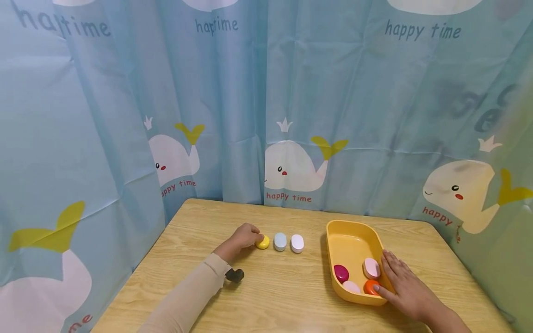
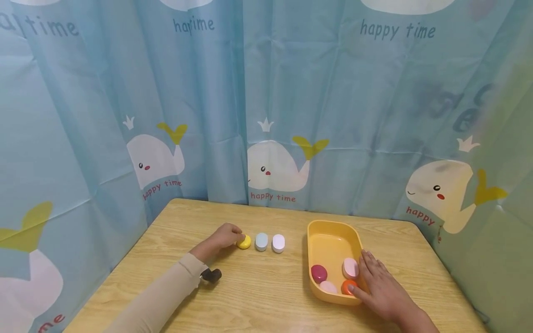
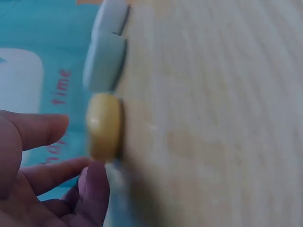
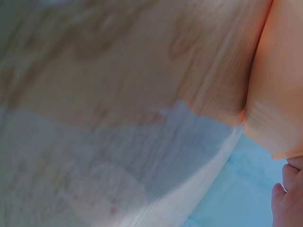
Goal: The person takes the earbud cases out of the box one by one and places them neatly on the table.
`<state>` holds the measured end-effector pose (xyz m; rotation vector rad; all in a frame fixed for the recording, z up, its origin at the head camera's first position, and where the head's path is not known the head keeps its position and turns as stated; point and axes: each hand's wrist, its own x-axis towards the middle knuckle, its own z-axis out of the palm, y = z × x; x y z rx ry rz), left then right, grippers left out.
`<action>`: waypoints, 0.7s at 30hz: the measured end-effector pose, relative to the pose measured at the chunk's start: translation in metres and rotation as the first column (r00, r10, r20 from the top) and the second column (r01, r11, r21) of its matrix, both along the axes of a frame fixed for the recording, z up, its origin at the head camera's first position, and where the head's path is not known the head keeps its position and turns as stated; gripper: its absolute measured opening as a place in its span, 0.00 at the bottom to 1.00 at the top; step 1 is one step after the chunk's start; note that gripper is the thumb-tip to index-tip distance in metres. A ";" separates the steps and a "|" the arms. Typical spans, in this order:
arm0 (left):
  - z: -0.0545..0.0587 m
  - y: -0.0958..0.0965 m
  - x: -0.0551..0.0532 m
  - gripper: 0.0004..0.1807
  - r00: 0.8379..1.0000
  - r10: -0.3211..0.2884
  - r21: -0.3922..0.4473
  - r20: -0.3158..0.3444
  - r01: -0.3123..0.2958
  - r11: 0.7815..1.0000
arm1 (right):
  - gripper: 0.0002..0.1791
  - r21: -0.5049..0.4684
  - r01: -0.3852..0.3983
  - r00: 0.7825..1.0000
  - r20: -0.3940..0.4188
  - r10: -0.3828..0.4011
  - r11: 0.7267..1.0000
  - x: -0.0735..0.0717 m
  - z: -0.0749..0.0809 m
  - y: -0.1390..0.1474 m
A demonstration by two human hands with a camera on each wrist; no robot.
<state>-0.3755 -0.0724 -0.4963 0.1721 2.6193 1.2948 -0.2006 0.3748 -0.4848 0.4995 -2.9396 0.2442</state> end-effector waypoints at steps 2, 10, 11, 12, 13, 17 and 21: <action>0.008 0.002 0.001 0.19 0.999 -0.019 -0.014 -0.029 0.018 1.000 | 0.46 0.004 -0.007 1.000 -0.011 0.007 1.000 0.000 0.000 0.001; 0.041 0.027 0.010 0.24 0.984 -0.161 -0.012 -0.082 0.160 0.987 | 0.46 0.005 -0.010 1.000 -0.022 0.010 1.000 0.002 0.000 0.007; 0.042 0.030 0.010 0.23 0.983 -0.164 -0.003 -0.084 0.165 0.986 | 0.46 0.003 -0.009 1.000 -0.023 0.009 1.000 0.001 0.000 0.007; 0.043 0.033 0.011 0.23 0.982 -0.166 0.011 -0.086 0.167 0.986 | 0.46 0.001 -0.011 1.000 -0.023 0.011 1.000 0.001 0.000 0.007; 0.044 0.037 0.012 0.23 0.981 -0.169 0.029 -0.090 0.172 0.985 | 0.46 -0.001 -0.013 1.000 -0.024 0.013 1.000 0.001 0.000 0.007; 0.047 0.049 0.017 0.22 0.982 -0.163 0.125 -0.096 0.174 0.977 | 0.45 -0.002 -0.023 0.999 -0.040 0.023 1.000 0.001 -0.001 0.006; 0.049 0.060 0.021 0.20 0.983 -0.152 0.208 -0.098 0.170 0.963 | 0.45 -0.003 -0.038 0.998 -0.054 0.038 0.999 0.001 -0.002 0.004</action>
